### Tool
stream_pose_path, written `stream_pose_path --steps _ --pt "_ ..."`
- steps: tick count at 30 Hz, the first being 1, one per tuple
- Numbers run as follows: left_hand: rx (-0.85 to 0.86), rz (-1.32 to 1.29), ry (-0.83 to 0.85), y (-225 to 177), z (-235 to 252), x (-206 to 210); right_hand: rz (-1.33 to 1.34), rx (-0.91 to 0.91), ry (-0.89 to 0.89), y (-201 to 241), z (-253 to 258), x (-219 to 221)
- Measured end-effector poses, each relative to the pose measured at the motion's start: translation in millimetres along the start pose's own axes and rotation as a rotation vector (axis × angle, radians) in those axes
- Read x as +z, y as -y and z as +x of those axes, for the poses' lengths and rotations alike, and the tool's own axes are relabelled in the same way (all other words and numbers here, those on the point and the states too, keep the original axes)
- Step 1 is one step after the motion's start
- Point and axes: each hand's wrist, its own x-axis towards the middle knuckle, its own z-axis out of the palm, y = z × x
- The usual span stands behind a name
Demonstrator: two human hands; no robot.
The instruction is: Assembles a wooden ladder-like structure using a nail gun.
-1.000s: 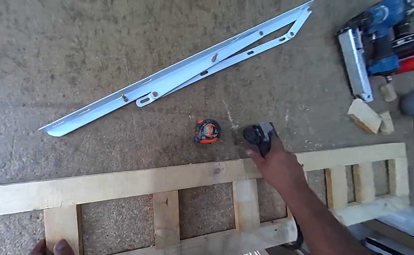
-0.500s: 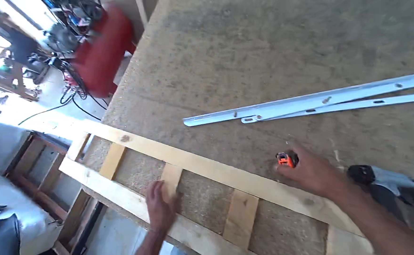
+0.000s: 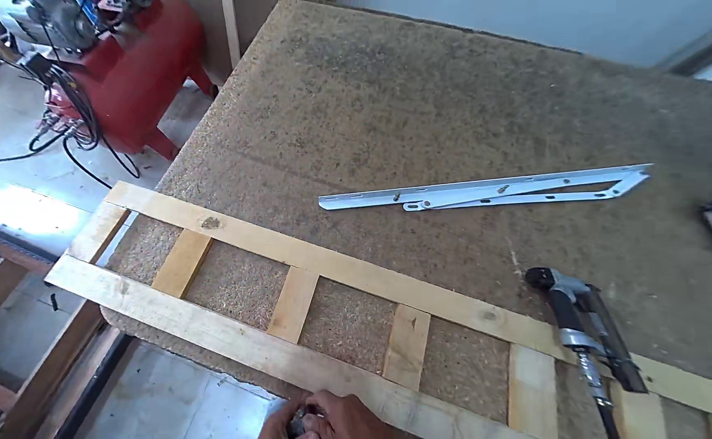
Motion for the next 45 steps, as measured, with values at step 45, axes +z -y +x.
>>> stream_pose_path --steps 45 --pt "-0.228 -0.227 0.028 42 21 -103 -0.191 -0.145 -0.952 -3 225 -179"
